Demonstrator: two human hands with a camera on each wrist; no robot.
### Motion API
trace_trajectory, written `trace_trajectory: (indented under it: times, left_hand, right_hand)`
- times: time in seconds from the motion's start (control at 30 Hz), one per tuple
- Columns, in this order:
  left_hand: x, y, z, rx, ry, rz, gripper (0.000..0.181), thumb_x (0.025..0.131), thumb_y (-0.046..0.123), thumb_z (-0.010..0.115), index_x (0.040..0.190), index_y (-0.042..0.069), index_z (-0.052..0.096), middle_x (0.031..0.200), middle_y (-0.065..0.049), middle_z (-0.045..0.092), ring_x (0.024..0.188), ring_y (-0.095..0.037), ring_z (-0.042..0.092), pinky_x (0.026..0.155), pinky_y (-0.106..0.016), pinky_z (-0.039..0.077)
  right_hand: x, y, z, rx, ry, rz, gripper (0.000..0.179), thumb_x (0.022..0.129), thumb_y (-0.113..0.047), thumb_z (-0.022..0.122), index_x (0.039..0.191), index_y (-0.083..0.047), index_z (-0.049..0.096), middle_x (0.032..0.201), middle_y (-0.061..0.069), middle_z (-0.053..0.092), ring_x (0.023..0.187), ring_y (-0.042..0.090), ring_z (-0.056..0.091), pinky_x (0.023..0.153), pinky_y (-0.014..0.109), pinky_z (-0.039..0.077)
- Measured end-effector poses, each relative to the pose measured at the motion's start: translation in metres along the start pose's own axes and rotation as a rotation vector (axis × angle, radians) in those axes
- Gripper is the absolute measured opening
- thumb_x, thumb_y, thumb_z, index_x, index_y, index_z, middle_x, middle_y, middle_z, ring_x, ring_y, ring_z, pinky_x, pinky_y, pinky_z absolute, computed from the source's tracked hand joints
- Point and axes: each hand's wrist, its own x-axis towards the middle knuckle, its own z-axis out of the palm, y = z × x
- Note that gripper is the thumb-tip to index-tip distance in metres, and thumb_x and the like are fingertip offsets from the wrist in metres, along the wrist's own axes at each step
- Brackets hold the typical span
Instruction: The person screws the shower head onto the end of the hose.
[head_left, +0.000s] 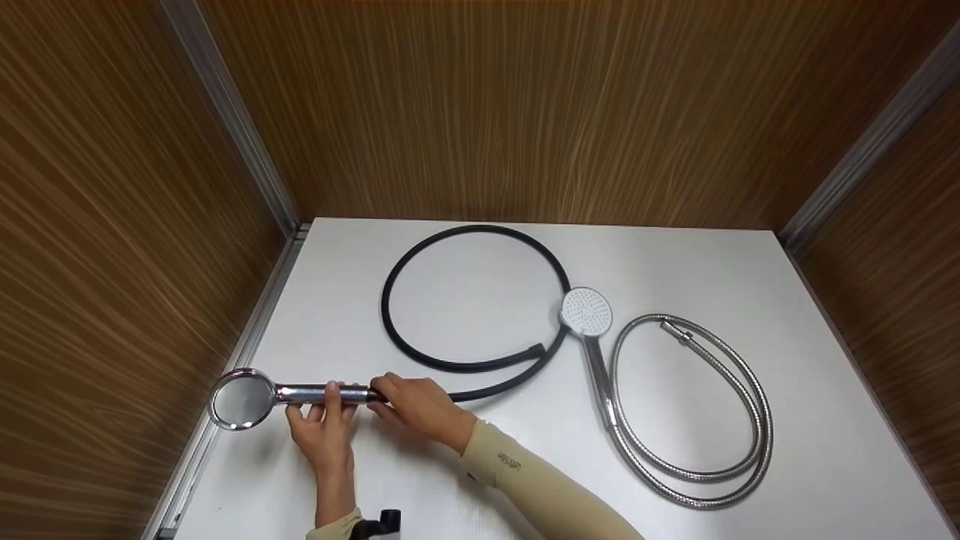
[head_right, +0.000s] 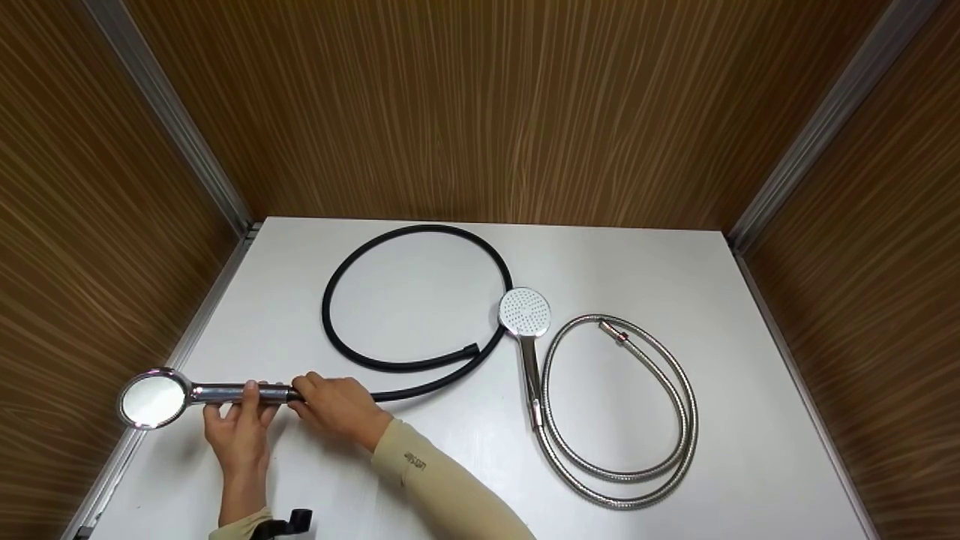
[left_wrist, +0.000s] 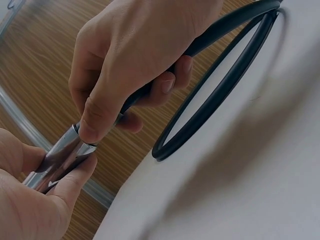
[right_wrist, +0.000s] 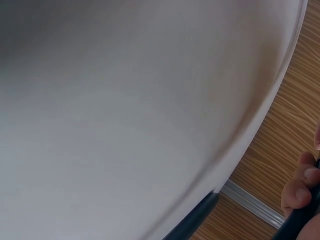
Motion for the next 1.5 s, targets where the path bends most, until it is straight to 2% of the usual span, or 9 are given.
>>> trace_trajectory:
  times: [0.13, 0.37, 0.7, 0.97, 1.5]
  left_hand:
    - [0.0002, 0.0002, 0.0003, 0.007, -0.002, 0.003, 0.037, 0.098, -0.005, 0.066, 0.127, 0.004, 0.045, 0.089, -0.008, 0.073, 0.081, -0.017, 0.076, 0.072, -0.030, 0.067]
    - [-0.0005, 0.0011, -0.0001, 0.029, -0.009, -0.004, 0.037, 0.099, -0.003, 0.067, 0.127, 0.007, 0.046, 0.091, -0.009, 0.072, 0.082, -0.017, 0.076, 0.073, -0.030, 0.067]
    - [-0.0007, 0.0011, -0.0009, 0.010, -0.008, -0.004, 0.039, 0.098, -0.004, 0.067, 0.129, 0.001, 0.044, 0.090, -0.008, 0.073, 0.082, -0.016, 0.076, 0.075, -0.031, 0.067]
    - [-0.0010, 0.0007, -0.0008, 0.070, -0.019, 0.016, 0.040, 0.099, -0.003, 0.067, 0.132, 0.006, 0.046, 0.090, -0.007, 0.073, 0.087, -0.016, 0.076, 0.077, -0.030, 0.067]
    - [-0.0005, 0.0009, -0.0019, 0.070, -0.008, 0.010, 0.041, 0.098, -0.004, 0.067, 0.132, 0.005, 0.045, 0.092, -0.008, 0.073, 0.087, -0.018, 0.077, 0.076, -0.031, 0.067]
  right_hand:
    - [0.0000, 0.0002, 0.0008, -0.002, -0.015, 0.004, 0.024, 0.112, -0.035, 0.052, 0.119, -0.013, 0.060, 0.091, -0.004, 0.068, 0.064, 0.009, 0.056, 0.058, 0.025, 0.054]
    - [-0.0001, 0.0001, 0.0004, -0.003, -0.046, 0.014, 0.026, 0.113, -0.034, 0.049, 0.121, -0.012, 0.061, 0.093, -0.003, 0.069, 0.066, 0.011, 0.058, 0.060, 0.027, 0.056]
    - [-0.0008, 0.0004, -0.0011, 0.069, -0.006, 0.045, 0.029, 0.105, -0.032, 0.067, 0.122, -0.011, 0.057, 0.098, -0.004, 0.071, 0.069, 0.007, 0.061, 0.062, 0.023, 0.055]
    - [-0.0010, 0.0009, -0.0006, 0.076, -0.017, 0.024, 0.023, 0.108, -0.032, 0.061, 0.119, -0.013, 0.056, 0.095, -0.004, 0.069, 0.068, 0.010, 0.061, 0.061, 0.026, 0.056]
    - [0.0006, -0.0007, -0.0009, 0.000, -0.059, 0.010, 0.022, 0.110, -0.034, 0.056, 0.116, -0.013, 0.057, 0.092, -0.004, 0.069, 0.068, 0.011, 0.061, 0.058, 0.028, 0.055]
